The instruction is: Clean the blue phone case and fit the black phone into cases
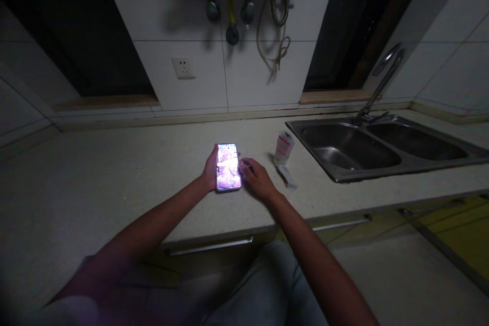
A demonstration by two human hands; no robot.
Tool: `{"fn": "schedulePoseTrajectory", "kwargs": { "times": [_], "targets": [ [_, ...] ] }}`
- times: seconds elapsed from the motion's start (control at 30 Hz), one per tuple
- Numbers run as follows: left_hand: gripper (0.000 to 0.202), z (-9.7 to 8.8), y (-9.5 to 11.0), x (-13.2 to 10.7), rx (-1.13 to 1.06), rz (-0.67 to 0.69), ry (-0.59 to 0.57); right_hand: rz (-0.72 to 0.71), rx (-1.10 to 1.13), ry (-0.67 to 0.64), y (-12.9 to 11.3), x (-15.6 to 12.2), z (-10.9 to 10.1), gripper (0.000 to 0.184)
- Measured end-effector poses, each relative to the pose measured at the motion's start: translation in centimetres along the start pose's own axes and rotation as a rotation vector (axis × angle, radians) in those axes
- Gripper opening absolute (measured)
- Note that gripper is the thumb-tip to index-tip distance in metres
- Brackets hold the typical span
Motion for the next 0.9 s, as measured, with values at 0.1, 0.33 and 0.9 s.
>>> {"fn": "schedulePoseTrajectory", "kwargs": {
  "times": [0.1,0.33,0.9],
  "targets": [
    [0.084,-0.1,0.0,0.0,0.033,0.014,-0.009,-0.003,-0.001,-0.005,-0.2,0.0,0.0,0.04],
    [0.085,0.2,0.0,0.2,0.019,0.083,0.004,-0.031,-0.005,0.007,-0.3,0.0,-0.2,0.038],
    [0.084,0.2,0.1,-0.4,0.027,0.167,0.136,0.012,-0.112,-0.138,-1.2,-0.9,-0.1,0.039]
  ]
}}
Point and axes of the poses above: each hand's wrist, its own x-axis towards the middle knuckle, its own z-axis out of the palm, y = z × x, the point moved 1 cm from there along x, towards the middle knuckle, and after that the axes turned 6 degrees about -z, right-handed, at the moved point
